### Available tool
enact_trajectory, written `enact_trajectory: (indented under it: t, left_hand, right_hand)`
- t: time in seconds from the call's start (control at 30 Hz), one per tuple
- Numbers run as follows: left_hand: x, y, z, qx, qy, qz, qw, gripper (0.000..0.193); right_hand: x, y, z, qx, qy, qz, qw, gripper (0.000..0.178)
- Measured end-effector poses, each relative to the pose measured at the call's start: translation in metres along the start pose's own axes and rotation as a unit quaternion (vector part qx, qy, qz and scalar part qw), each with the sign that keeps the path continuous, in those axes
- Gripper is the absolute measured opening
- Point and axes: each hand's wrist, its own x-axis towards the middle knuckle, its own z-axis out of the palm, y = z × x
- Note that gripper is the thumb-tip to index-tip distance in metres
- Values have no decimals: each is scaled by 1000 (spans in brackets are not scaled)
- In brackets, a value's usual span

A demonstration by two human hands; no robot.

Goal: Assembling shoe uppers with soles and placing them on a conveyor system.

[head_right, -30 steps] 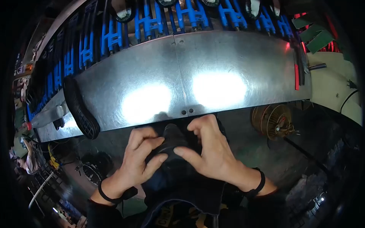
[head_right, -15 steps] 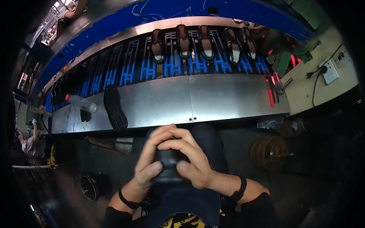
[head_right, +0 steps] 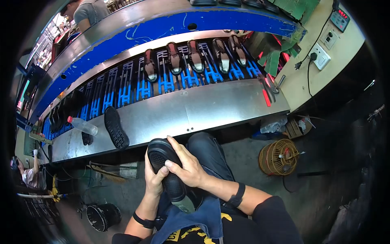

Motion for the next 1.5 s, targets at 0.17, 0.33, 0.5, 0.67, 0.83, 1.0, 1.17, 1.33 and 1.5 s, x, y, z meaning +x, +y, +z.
enact_trajectory:
  t: [0.17,0.33,0.5,0.67,0.83,1.0,1.17,1.33,1.5]
  left_hand:
    - [16,-24,-7,-103,92,-73,988,64]
    - [-21,-37,8,-165,70,-455,872,81]
    - [3,-32,21,356,-350,188,846,92]
    - [21,-95,48,239,-268,197,912,87]
    - [104,-67,12,210,-136,-111,962,86]
    - [302,-41,-71,65,202,-91,973,50]
    - [436,-88,-323,559,197,-41,805,55]
    - [467,-132,-311,652,82,-17,753,52]
    - [373,-66,-200,682,8,-6,731,71]
  right_hand:
    - [-51,22,-20,-113,-111,47,986,73]
    - [-87,-17,-92,-148,80,-51,984,52]
    - [-69,14,-119,-149,165,66,973,45]
    - [-35,53,-129,-134,157,98,974,59]
    - [112,91,-147,169,36,206,963,76]
    - [319,203,-108,-126,25,203,971,68]
    - [449,185,20,-409,-41,55,910,60]
    - [488,257,-16,-412,-67,28,908,47]
    - [344,144,-107,260,-66,221,938,79]
